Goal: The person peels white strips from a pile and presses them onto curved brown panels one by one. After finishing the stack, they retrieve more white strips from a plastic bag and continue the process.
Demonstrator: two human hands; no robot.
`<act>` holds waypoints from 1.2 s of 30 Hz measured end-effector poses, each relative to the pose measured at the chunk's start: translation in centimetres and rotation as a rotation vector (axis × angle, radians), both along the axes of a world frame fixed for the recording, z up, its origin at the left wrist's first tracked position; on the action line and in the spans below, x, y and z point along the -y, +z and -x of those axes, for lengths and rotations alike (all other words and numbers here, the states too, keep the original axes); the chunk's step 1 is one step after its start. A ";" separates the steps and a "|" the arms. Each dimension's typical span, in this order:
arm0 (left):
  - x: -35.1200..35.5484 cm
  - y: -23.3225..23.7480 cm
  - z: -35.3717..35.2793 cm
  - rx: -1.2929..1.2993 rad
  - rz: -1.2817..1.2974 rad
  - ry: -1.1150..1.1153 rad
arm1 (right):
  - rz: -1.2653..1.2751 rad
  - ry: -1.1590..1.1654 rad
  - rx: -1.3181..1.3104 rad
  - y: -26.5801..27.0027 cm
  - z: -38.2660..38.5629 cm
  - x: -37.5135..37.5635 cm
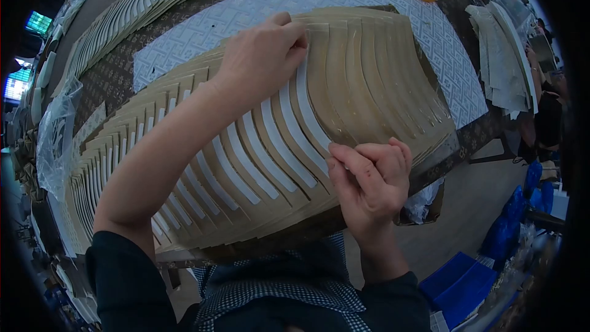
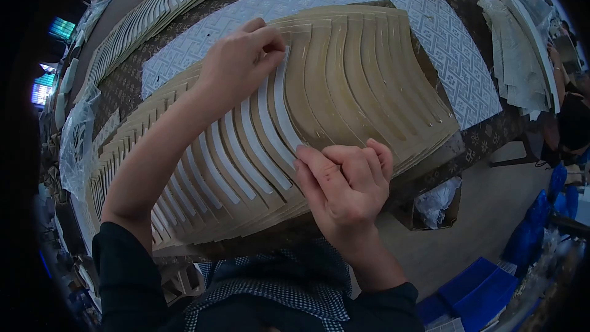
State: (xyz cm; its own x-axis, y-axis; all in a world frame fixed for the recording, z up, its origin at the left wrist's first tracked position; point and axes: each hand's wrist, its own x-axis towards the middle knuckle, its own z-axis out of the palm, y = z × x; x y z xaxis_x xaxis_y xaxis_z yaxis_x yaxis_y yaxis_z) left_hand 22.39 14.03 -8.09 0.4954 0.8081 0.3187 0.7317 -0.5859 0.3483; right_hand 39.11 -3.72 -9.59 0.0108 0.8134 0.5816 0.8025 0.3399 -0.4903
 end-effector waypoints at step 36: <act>3.5 0.2 1.7 -0.083 -0.091 -0.185 | 0.138 0.004 0.261 1.0 -1.4 2.3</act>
State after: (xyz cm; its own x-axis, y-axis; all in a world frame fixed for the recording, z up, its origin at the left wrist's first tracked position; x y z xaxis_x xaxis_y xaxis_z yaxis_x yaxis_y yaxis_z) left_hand 20.67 10.52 -7.94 0.6605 0.6706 0.3377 0.6326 -0.7393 0.2308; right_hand 40.50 -5.97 -8.60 -0.1279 0.8847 0.4482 0.9064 0.2877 -0.3092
